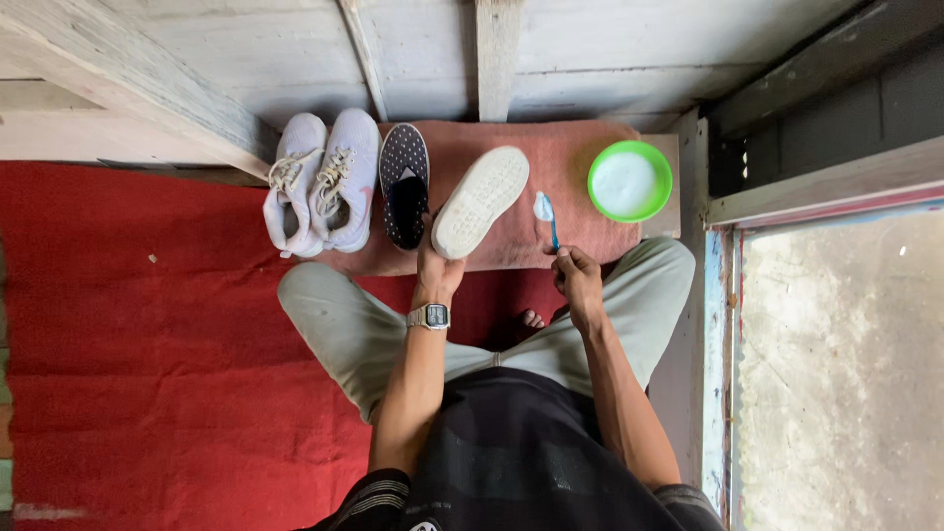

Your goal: The person scrubs the sole of a white slip-on shoe with a toothbrush dipped in soapy water from a green bowl. The person repeatedly dips the brush and scrubs the shoe's sole while sitting on a red mat.

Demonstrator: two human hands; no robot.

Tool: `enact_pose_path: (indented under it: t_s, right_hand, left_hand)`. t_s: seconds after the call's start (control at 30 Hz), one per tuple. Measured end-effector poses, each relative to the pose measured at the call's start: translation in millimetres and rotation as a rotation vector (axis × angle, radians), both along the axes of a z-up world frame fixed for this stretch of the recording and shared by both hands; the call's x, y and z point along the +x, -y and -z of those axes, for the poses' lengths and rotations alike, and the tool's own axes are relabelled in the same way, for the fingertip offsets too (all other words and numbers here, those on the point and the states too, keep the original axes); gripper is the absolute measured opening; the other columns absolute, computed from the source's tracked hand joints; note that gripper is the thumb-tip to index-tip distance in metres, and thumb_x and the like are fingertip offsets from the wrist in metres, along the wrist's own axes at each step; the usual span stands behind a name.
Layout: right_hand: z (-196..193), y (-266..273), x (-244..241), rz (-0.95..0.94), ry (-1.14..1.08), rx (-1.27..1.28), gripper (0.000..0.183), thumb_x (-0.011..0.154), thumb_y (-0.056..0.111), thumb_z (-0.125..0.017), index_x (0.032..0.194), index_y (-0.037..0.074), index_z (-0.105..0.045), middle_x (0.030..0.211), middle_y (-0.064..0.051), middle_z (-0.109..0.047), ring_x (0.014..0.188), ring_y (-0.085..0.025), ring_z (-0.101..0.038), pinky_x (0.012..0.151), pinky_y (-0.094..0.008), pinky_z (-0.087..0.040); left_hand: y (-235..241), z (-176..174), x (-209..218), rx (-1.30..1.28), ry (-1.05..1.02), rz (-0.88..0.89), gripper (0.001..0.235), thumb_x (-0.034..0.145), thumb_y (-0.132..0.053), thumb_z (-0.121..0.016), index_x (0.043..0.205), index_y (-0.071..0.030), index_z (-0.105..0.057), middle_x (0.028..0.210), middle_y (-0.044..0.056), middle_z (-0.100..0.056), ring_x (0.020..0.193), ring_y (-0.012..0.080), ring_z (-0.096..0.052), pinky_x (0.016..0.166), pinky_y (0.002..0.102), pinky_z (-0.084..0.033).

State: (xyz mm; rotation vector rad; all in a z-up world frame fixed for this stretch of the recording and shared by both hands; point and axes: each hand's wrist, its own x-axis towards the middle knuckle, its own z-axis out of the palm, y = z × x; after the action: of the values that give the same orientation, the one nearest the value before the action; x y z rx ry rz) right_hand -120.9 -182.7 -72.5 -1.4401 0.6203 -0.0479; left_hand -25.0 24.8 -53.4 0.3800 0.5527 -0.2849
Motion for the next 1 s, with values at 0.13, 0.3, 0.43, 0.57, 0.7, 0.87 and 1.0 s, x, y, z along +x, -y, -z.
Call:
enact_pose_path:
  t_s: [0.13,0.3,0.43,0.57,0.7,0.87,1.0]
  right_hand:
    - [-10.0,-1.4,2.1,-0.007,-0.022,0.006,0.026,0.104,0.013,-0.051,0.097,-0.001,-0.072,0.066,-0.006,-0.049,0.045,-0.010,-0.045,0.044,-0.023,-0.035]
    - [-3.4,-2.4,2.9,0.030,-0.029,0.012,0.025,0.103,0.014,-0.052,0.089,0.001,-0.069,0.064,-0.007,-0.051,0.044,-0.012,-0.046,0.044,-0.025,-0.034]
    - [12.5,9.9,4.7,0.006,-0.055,-0.060,0.029,0.103,0.017,-0.054,0.080,0.003,-0.067,0.060,-0.007,-0.051,0.044,-0.014,-0.047,0.045,-0.027,-0.034]
    - [-6.4,26.5,6.4,0.047,-0.041,-0.304,0.024,0.101,0.017,-0.056,0.089,0.005,-0.072,0.062,-0.007,-0.057,0.054,-0.019,-0.057,0.057,-0.031,-0.044]
    - [-5.8,87.4,19.2,0.025,-0.131,-0.628,0.028,0.101,0.028,-0.056,0.094,0.008,-0.074,0.069,-0.016,-0.066,0.068,-0.035,-0.063,0.069,-0.045,-0.049]
    - [-5.9,132.9,33.5,-0.028,-0.407,-1.167,0.017,0.094,0.016,-0.059,0.107,0.010,-0.068,0.086,-0.017,-0.073,0.080,-0.046,-0.073,0.072,-0.058,-0.058]
    - [9.9,140.1,35.2,-0.165,-0.492,-1.284,0.020,0.094,0.018,-0.053,0.105,0.011,-0.070,0.085,-0.013,-0.073,0.079,-0.044,-0.074,0.070,-0.055,-0.060]
  left_hand:
    - [2.2,71.6,-7.1,-0.078,-0.086,-0.046,0.027,0.094,-0.036,-0.072,0.108,-0.014,-0.076,0.112,0.009,-0.076,0.110,0.0252,-0.071,0.096,0.043,-0.060]
    - [9.7,111.9,-16.5,-0.173,-0.142,-0.059,0.023,0.093,-0.029,-0.072,0.106,-0.011,-0.076,0.114,0.013,-0.075,0.112,0.0266,-0.069,0.099,0.044,-0.058]
    - [14.3,104.8,-18.1,-0.227,-0.205,-0.144,0.026,0.088,-0.030,-0.074,0.103,-0.008,-0.076,0.114,0.016,-0.074,0.109,0.0327,-0.070,0.098,0.048,-0.057]
    - [8.8,113.7,-27.3,-0.312,-0.288,-0.211,0.038,0.085,-0.041,-0.076,0.104,-0.008,-0.074,0.118,0.019,-0.073,0.113,0.0395,-0.067,0.101,0.057,-0.053]
    - [10.5,117.0,-33.3,-0.312,-0.290,-0.217,0.039,0.083,-0.040,-0.071,0.107,-0.010,-0.074,0.122,0.017,-0.072,0.114,0.0384,-0.066,0.101,0.056,-0.051]
    - [6.8,83.2,-39.4,-0.397,-0.274,-0.112,0.044,0.084,-0.032,-0.065,0.118,-0.004,-0.068,0.134,0.023,-0.064,0.127,0.0486,-0.054,0.114,0.066,-0.038]
    - [3.0,80.5,-39.3,-0.374,-0.265,-0.091,0.047,0.085,-0.031,-0.062,0.124,-0.005,-0.065,0.140,0.023,-0.059,0.133,0.0473,-0.050,0.115,0.070,-0.035]
